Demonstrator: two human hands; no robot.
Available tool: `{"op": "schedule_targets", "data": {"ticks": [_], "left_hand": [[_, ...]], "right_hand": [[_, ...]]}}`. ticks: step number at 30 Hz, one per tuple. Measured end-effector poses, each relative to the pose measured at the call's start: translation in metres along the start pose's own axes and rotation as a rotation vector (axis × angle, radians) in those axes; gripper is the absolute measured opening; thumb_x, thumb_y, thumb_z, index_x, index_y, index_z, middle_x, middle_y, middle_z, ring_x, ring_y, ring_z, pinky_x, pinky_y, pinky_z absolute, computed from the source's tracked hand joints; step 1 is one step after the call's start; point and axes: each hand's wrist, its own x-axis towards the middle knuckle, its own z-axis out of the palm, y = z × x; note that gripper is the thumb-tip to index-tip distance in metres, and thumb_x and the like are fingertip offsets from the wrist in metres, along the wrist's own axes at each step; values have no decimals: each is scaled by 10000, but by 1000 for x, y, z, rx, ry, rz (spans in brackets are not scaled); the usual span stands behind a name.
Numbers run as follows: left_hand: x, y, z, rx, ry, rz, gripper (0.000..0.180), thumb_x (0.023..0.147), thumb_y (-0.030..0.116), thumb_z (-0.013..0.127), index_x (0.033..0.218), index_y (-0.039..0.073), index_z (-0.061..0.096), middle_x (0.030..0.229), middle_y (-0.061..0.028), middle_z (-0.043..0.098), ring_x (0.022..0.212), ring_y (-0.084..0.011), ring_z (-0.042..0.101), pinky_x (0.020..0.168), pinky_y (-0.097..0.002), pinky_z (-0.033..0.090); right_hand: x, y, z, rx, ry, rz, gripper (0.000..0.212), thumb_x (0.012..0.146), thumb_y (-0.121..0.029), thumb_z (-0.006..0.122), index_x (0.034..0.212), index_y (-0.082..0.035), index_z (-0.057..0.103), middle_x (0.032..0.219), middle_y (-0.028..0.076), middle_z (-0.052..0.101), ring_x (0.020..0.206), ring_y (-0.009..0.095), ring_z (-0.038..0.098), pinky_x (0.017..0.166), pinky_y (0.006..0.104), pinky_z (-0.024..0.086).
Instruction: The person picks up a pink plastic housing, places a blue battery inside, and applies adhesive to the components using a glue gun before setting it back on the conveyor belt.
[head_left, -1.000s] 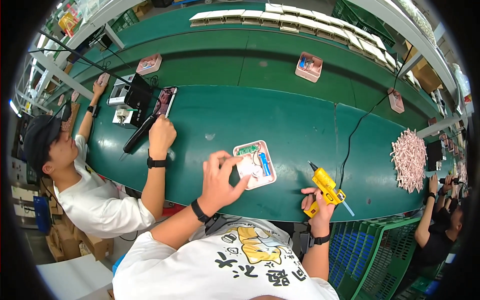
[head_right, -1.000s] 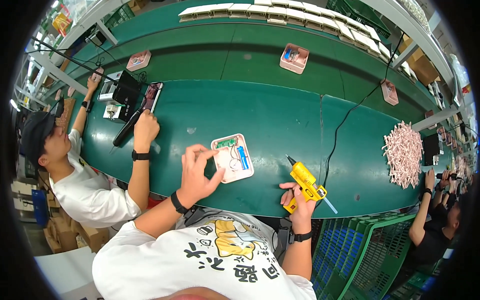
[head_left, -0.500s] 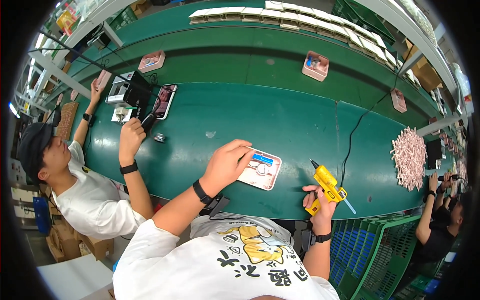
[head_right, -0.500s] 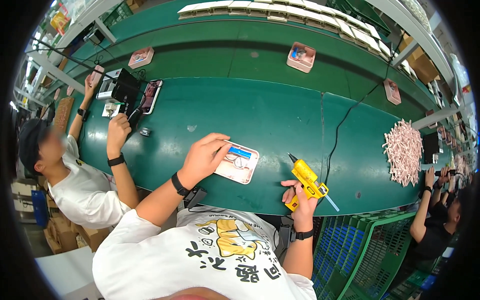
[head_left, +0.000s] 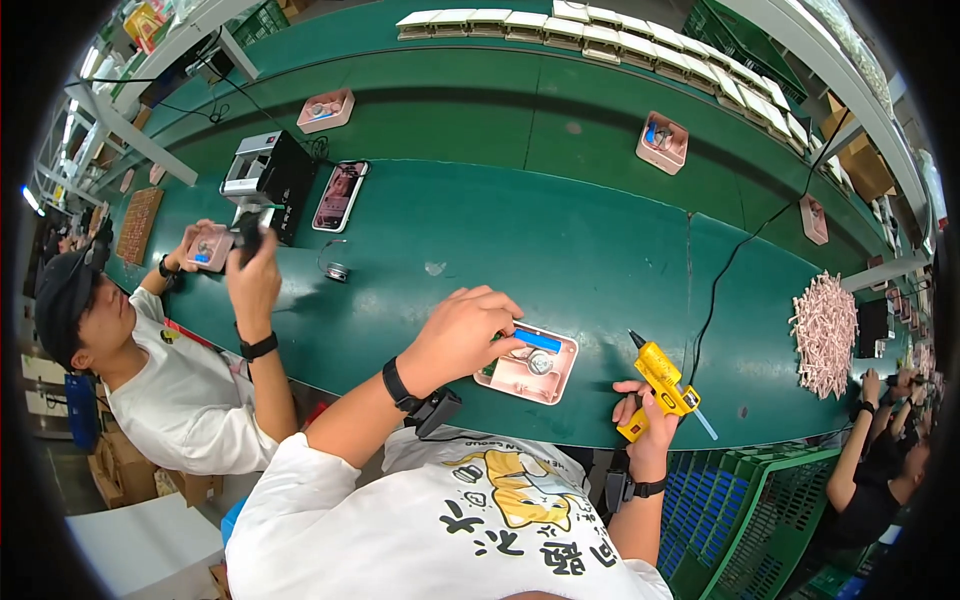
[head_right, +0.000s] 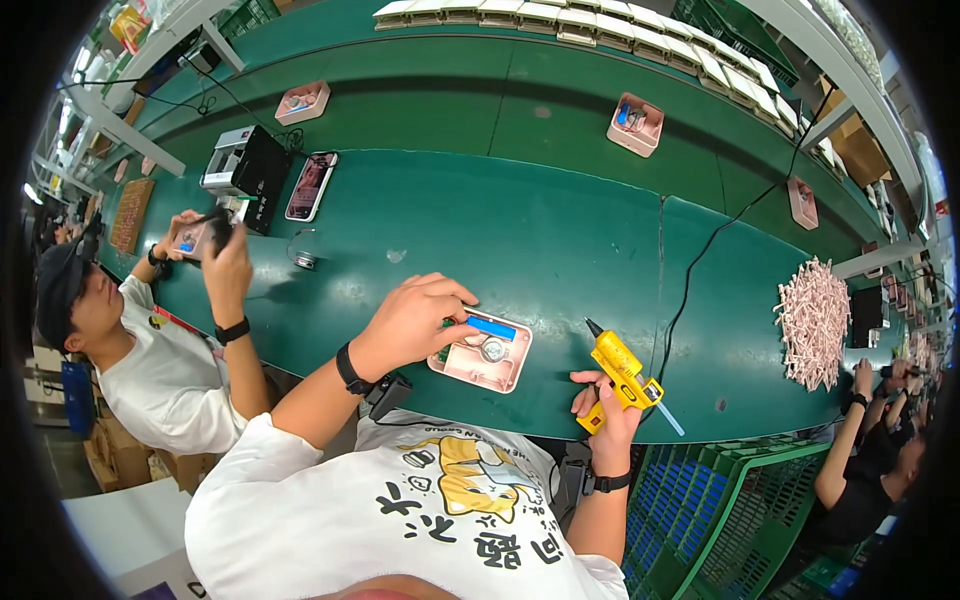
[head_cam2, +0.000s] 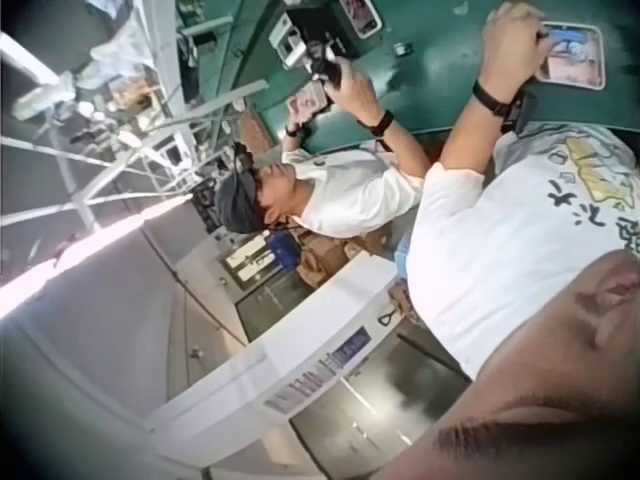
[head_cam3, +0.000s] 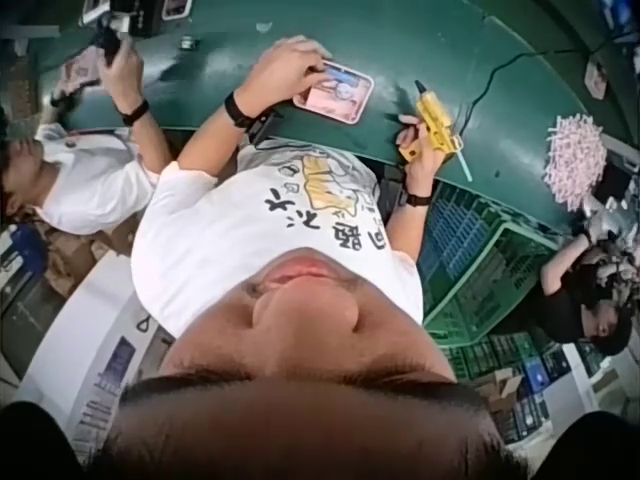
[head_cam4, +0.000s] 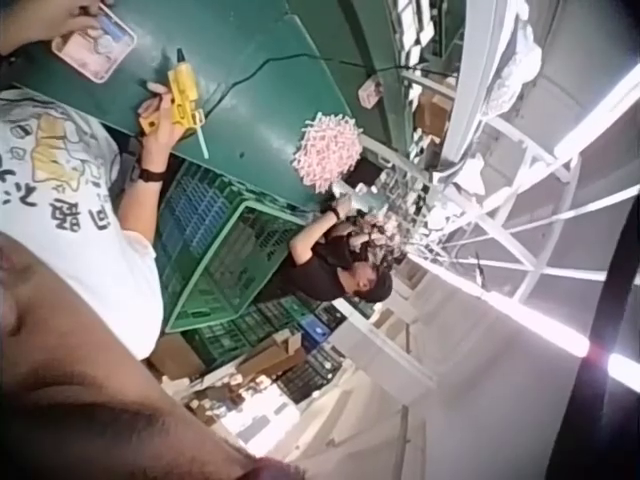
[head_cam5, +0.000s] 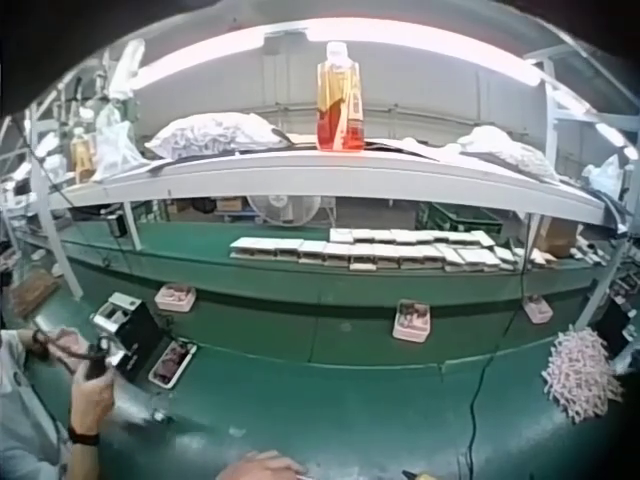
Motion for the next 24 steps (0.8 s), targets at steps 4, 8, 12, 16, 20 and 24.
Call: {"op": "schedule_targets", "data": {"ticks": [4,8,12,16,20,24], "left_hand": [[-10,-6,8,-63,51,-11,230,855,234,935,867,62,781,1144,-48,819,1028,-262,740,892,-422,593],[-17,-6,12,-126,96,-41,223,837,211,948,875,68,781,1157,-52,825,1015,-260,745,884,-411,595],[-20,-12,15,-192,151,135,239,816,191,967,876,72,768,1163,-62,828,1006,-263,754,863,-405,603],[-22,-12,22,-231,189,142,246,816,161,971,853,76,744,1163,-63,829,997,-258,764,854,-400,605],[-26,-13,30,-330,233,96,245,863,101,948,880,57,708,1146,-107,819,952,-256,772,811,-373,604],[-36,6,61,-601,418,-209,242,916,65,903,912,35,663,1129,-115,801,942,-270,745,793,-380,587]], "right_hand": [[-1,-1,1,21,-13,3,223,1068,-223,651,1124,-17,588,1133,300,763,611,182,567,652,376,542],[0,-4,6,15,-25,18,230,1059,-238,658,1120,-26,595,1136,304,767,618,185,576,662,375,545],[0,-6,14,17,-74,49,243,1044,-251,674,1115,-31,598,1139,309,771,636,188,600,676,373,552],[-2,-10,22,21,-138,47,244,1041,-256,676,1111,-35,600,1148,313,772,653,189,619,692,370,559],[-5,-21,27,1,-167,46,247,1036,-271,684,1074,-45,591,1134,319,772,661,194,631,690,369,563],[-3,-33,36,-52,-208,79,258,1061,-244,664,1168,-9,649,1098,271,794,673,169,638,670,331,557]]}}
